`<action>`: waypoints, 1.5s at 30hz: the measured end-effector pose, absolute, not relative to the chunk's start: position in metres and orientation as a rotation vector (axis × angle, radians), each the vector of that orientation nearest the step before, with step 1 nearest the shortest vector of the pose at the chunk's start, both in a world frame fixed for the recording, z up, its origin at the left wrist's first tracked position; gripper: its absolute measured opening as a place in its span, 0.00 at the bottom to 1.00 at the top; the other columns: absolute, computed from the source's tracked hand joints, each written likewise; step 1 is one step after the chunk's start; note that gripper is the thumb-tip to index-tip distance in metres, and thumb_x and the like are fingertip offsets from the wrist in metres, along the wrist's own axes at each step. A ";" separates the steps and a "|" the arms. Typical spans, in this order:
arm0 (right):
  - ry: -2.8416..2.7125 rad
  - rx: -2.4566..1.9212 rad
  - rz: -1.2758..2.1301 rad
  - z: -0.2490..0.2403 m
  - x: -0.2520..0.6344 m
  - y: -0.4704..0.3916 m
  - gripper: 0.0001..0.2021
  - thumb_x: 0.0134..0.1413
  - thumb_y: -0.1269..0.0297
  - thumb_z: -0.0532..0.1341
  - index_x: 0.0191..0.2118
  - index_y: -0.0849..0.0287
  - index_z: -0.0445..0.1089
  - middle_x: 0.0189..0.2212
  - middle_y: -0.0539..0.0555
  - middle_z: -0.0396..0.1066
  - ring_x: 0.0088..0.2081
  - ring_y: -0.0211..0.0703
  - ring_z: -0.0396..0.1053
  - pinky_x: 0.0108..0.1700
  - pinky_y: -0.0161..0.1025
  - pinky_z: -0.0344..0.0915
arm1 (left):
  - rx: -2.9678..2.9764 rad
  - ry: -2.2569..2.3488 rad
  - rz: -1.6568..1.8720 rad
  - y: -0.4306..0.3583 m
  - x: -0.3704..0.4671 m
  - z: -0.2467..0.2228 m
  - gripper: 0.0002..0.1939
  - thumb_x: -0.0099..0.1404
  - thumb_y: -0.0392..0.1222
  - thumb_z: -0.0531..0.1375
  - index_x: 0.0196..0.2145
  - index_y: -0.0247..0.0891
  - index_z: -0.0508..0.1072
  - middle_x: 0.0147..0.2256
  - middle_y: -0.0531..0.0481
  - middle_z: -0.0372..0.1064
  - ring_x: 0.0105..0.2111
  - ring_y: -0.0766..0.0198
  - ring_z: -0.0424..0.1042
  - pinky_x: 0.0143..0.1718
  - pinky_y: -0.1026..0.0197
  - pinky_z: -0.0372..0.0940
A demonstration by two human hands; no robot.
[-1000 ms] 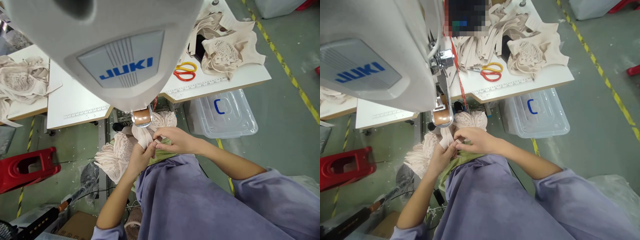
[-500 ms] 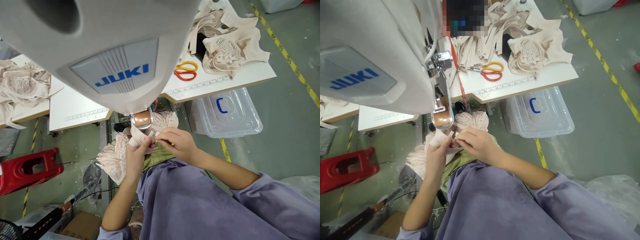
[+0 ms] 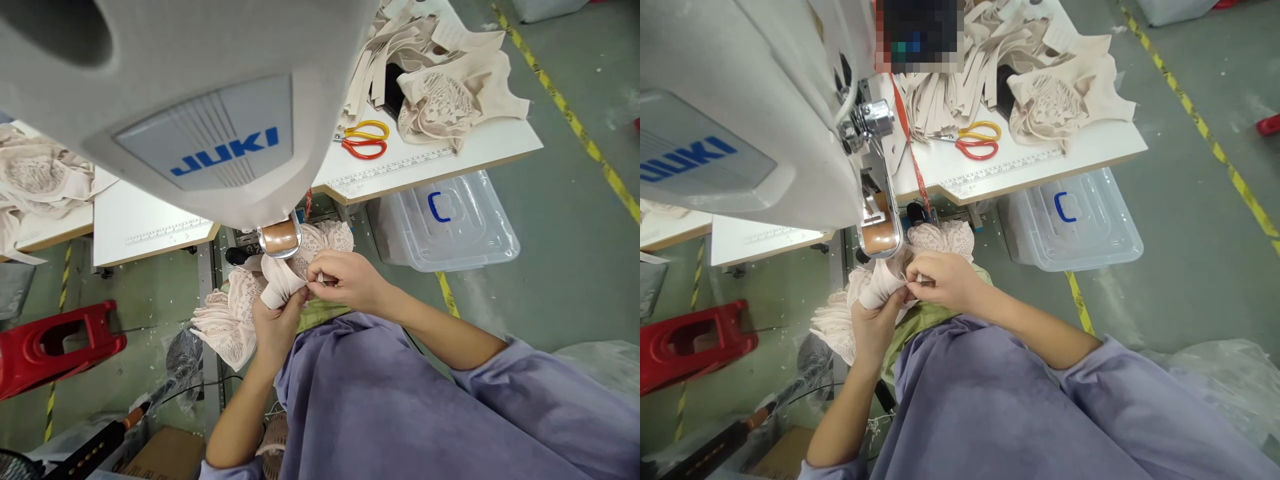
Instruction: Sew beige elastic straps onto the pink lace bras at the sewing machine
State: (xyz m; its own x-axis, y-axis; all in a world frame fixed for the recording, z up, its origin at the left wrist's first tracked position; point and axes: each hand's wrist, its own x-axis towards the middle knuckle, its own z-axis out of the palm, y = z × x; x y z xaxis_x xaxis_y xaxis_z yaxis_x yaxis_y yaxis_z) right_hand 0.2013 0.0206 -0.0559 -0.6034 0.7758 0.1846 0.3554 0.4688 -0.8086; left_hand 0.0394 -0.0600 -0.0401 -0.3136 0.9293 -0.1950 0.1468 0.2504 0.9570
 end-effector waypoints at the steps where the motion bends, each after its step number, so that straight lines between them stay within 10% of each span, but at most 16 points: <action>1: -2.197 -0.918 1.044 -0.054 0.202 0.023 0.04 0.56 0.69 0.60 0.30 0.57 0.70 0.27 0.48 0.70 0.26 0.34 0.63 0.29 0.33 0.56 | 1.030 1.665 1.177 -0.060 0.040 -0.040 0.09 0.60 0.42 0.68 0.35 0.34 0.83 0.30 0.48 0.80 0.30 0.59 0.78 0.33 0.61 0.73; 15: -2.148 -1.012 1.154 -0.062 0.208 0.014 0.06 0.56 0.70 0.58 0.28 0.59 0.67 0.24 0.47 0.61 0.28 0.34 0.59 0.32 0.33 0.53 | 0.953 1.467 0.976 -0.048 0.034 -0.041 0.12 0.62 0.47 0.67 0.38 0.34 0.80 0.34 0.47 0.79 0.36 0.61 0.75 0.41 0.61 0.69; 23: -2.029 -1.084 1.471 -0.056 0.220 0.029 0.10 0.61 0.64 0.58 0.42 0.57 0.76 0.34 0.51 0.72 0.30 0.35 0.64 0.34 0.34 0.58 | 1.174 1.541 0.909 -0.046 0.023 -0.045 0.13 0.69 0.47 0.60 0.41 0.34 0.78 0.33 0.48 0.76 0.35 0.61 0.72 0.40 0.61 0.66; 33: -2.266 -1.036 1.240 -0.045 0.227 0.027 0.06 0.56 0.72 0.57 0.36 0.55 0.59 0.23 0.42 0.57 0.24 0.33 0.53 0.30 0.33 0.49 | 1.205 1.494 0.793 -0.045 0.030 -0.030 0.15 0.70 0.46 0.60 0.49 0.36 0.76 0.43 0.45 0.78 0.42 0.58 0.75 0.45 0.59 0.67; 45: -2.338 -1.057 1.247 -0.039 0.226 0.034 0.07 0.57 0.69 0.57 0.42 0.58 0.65 0.28 0.46 0.69 0.27 0.36 0.63 0.33 0.34 0.53 | 1.329 1.575 0.817 -0.038 0.041 -0.028 0.10 0.68 0.43 0.61 0.40 0.35 0.79 0.35 0.49 0.78 0.35 0.61 0.74 0.39 0.62 0.67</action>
